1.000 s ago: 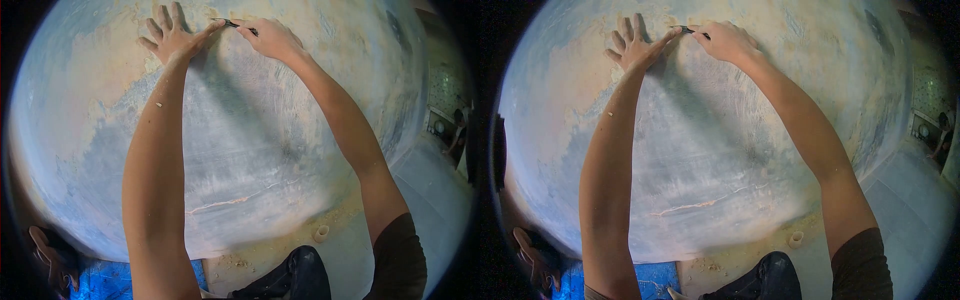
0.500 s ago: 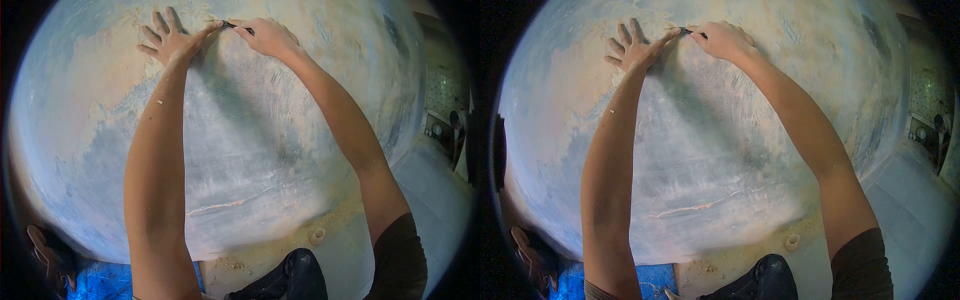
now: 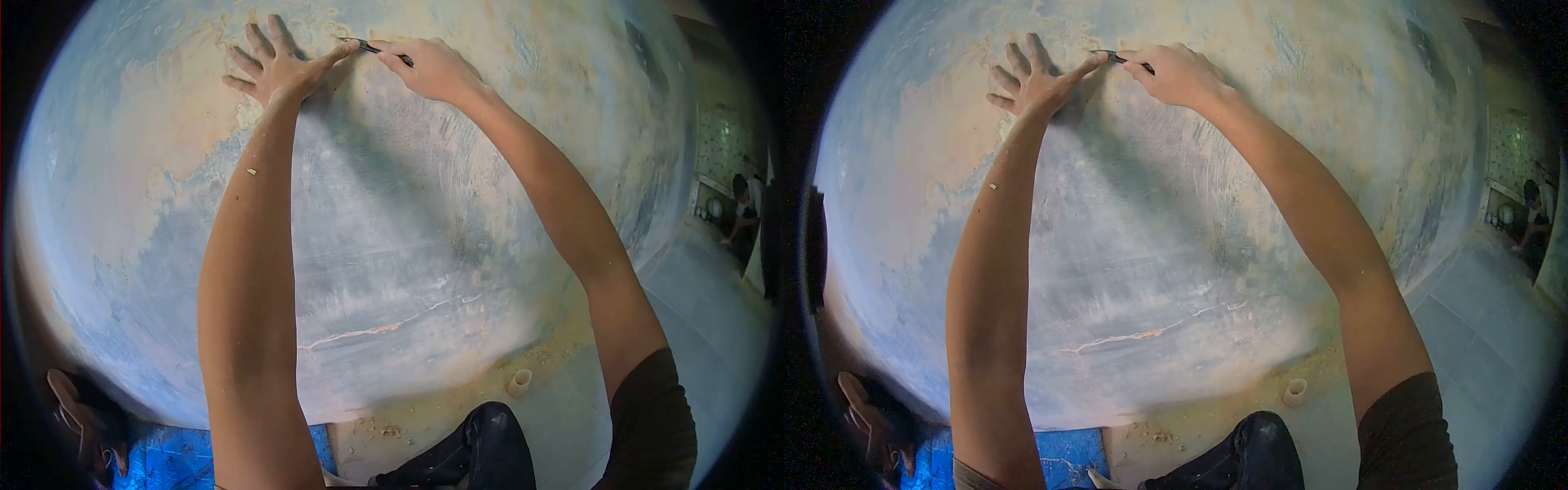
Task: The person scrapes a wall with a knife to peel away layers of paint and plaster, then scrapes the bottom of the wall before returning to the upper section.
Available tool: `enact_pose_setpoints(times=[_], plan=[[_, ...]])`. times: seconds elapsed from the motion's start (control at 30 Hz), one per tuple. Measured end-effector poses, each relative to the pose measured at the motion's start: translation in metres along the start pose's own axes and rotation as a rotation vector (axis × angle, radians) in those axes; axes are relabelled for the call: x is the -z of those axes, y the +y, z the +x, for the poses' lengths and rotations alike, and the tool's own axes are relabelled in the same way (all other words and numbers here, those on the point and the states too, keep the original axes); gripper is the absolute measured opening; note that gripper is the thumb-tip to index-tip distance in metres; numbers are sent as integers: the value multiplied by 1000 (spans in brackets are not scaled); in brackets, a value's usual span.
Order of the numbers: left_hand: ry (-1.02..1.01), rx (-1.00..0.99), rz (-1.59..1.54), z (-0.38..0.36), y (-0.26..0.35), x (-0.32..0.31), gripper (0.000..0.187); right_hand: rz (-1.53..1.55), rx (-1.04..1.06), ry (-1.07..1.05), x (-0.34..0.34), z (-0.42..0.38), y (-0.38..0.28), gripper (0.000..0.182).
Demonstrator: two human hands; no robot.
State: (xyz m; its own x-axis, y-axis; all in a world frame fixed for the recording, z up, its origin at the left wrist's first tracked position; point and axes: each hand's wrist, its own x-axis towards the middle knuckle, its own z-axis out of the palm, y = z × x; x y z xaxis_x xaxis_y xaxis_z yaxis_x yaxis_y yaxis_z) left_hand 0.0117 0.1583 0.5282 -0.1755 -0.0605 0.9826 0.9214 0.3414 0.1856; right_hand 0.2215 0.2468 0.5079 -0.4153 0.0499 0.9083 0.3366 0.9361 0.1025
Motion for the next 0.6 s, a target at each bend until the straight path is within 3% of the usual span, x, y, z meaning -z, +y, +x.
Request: enact_pose_setpoints(times=[0.2, 0.6], plan=[[-3, -14, 2, 0, -2, -1, 146, -73, -98, -63, 7, -8, -9, 36], [-25, 124, 7, 0, 15, 3, 139, -92, -96, 79, -7, 11, 3, 38]])
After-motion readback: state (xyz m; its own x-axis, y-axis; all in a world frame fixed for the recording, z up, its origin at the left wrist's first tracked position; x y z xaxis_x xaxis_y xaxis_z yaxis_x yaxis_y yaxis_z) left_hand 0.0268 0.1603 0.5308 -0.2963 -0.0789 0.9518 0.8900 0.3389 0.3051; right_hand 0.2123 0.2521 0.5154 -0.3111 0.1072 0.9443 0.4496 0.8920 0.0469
